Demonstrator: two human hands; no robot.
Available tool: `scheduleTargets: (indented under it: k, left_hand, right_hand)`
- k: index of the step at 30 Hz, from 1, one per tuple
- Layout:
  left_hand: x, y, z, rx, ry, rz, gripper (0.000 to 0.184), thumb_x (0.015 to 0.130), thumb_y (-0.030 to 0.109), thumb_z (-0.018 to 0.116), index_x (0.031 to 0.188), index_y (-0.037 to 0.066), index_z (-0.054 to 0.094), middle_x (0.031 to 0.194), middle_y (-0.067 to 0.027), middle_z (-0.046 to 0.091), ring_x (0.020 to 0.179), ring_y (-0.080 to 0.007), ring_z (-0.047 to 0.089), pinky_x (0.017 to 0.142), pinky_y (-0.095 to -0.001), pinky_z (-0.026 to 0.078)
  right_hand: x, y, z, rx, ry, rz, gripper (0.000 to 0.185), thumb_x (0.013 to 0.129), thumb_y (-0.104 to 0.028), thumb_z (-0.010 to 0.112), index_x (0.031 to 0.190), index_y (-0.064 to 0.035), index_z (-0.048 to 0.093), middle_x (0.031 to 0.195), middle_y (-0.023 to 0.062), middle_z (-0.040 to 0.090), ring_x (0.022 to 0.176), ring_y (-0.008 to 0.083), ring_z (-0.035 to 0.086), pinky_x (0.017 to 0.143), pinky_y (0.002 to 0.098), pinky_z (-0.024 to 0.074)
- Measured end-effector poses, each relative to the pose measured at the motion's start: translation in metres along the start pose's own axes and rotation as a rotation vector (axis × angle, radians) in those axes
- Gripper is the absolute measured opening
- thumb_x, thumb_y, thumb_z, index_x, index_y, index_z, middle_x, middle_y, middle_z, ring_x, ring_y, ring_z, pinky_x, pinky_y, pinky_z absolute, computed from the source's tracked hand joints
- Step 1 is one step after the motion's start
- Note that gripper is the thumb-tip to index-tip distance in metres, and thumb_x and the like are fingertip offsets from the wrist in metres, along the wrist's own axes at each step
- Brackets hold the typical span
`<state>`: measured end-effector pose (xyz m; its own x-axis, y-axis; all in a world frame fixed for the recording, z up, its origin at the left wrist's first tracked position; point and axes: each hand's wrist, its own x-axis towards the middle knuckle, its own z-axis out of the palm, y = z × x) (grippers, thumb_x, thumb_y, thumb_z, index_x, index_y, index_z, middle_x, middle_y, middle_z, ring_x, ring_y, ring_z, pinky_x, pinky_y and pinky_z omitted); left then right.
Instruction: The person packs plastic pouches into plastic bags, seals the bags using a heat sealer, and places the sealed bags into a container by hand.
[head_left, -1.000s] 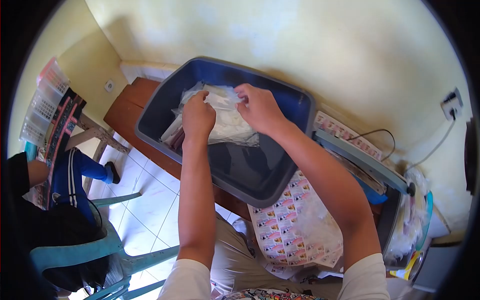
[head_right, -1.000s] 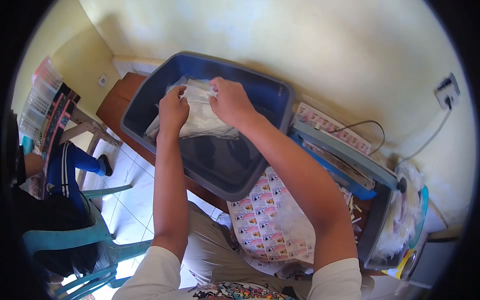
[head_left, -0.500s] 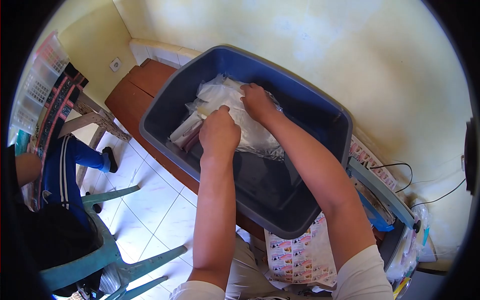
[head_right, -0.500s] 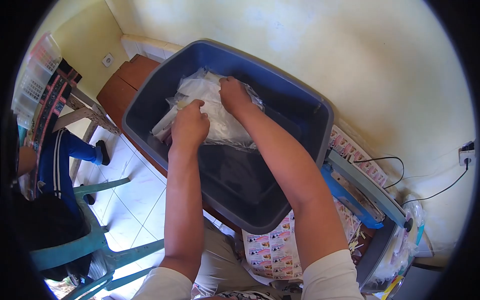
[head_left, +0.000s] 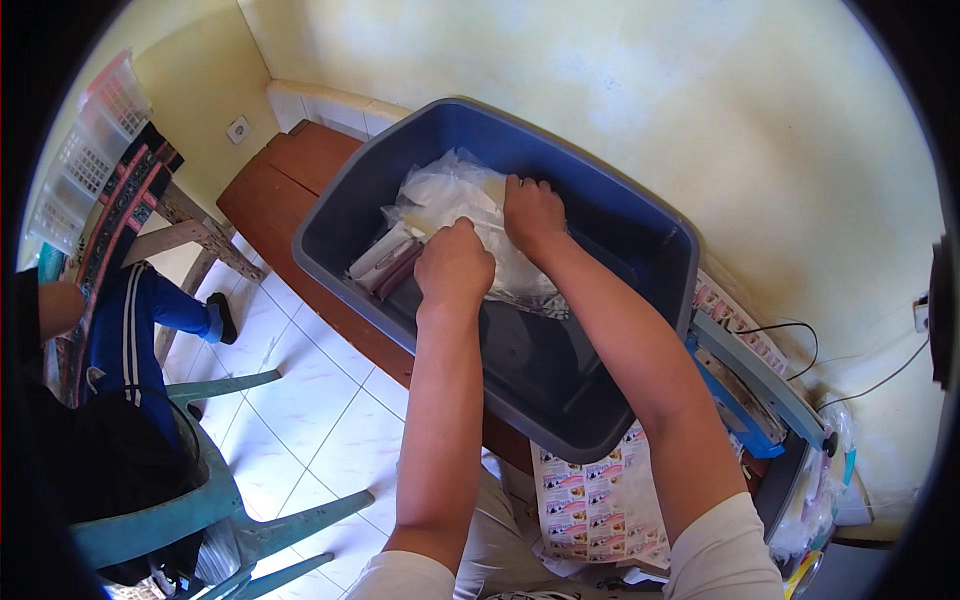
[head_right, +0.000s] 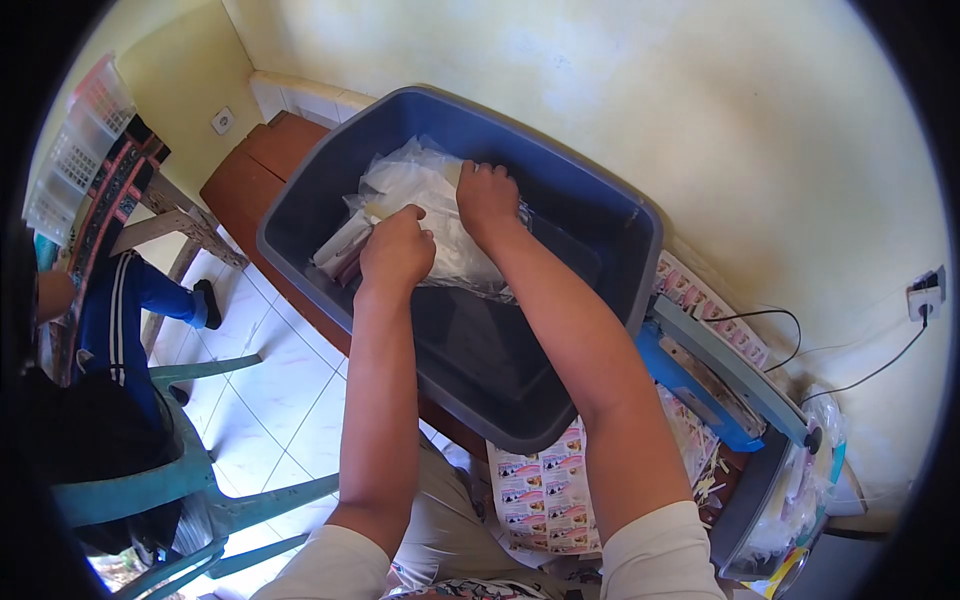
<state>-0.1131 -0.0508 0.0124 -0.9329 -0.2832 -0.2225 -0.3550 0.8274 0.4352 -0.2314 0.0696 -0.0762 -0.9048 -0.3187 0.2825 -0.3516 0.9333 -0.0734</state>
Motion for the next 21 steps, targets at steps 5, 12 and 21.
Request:
scheduleTargets:
  k: [5, 12, 21]
  left_hand:
    - [-0.003, -0.001, 0.001, -0.029, 0.076, 0.016, 0.045, 0.102, 0.021, 0.067, 0.146, 0.011, 0.064, 0.138, -0.0195, 0.071, 0.131, -0.0391, 0.066, 0.107, -0.0515, 0.052]
    - [-0.021, -0.007, 0.017, -0.24, 0.349, 0.367, 0.056, 0.094, 0.003, 0.066, 0.149, 0.003, 0.056, 0.132, -0.0251, 0.069, 0.123, -0.0449, 0.067, 0.102, -0.0533, 0.055]
    - [-0.123, 0.031, 0.012, -0.673, -0.1, 0.87, 0.044, 0.094, 0.001, 0.079, 0.137, 0.005, 0.07, 0.129, -0.0154, 0.07, 0.103, -0.0217, 0.072, 0.088, -0.0346, 0.061]
  right_hand:
    - [-0.023, -0.008, -0.039, 0.078, -0.009, 0.05, 0.026, 0.092, -0.006, 0.065, 0.117, 0.0019, 0.07, 0.115, 0.0228, 0.072, 0.108, 0.042, 0.073, 0.089, 0.0515, 0.0613]
    - [-0.103, -0.011, -0.127, 0.392, 0.061, 0.047, 0.03, 0.094, -0.009, 0.069, 0.123, -0.0051, 0.077, 0.11, 0.0212, 0.07, 0.1, 0.0414, 0.072, 0.09, 0.0503, 0.0591]
    - [-0.264, 0.029, -0.224, 0.614, 0.293, 0.042, 0.026, 0.092, -0.009, 0.075, 0.118, -0.0046, 0.074, 0.101, 0.0182, 0.067, 0.093, 0.0371, 0.072, 0.083, 0.0475, 0.0572]
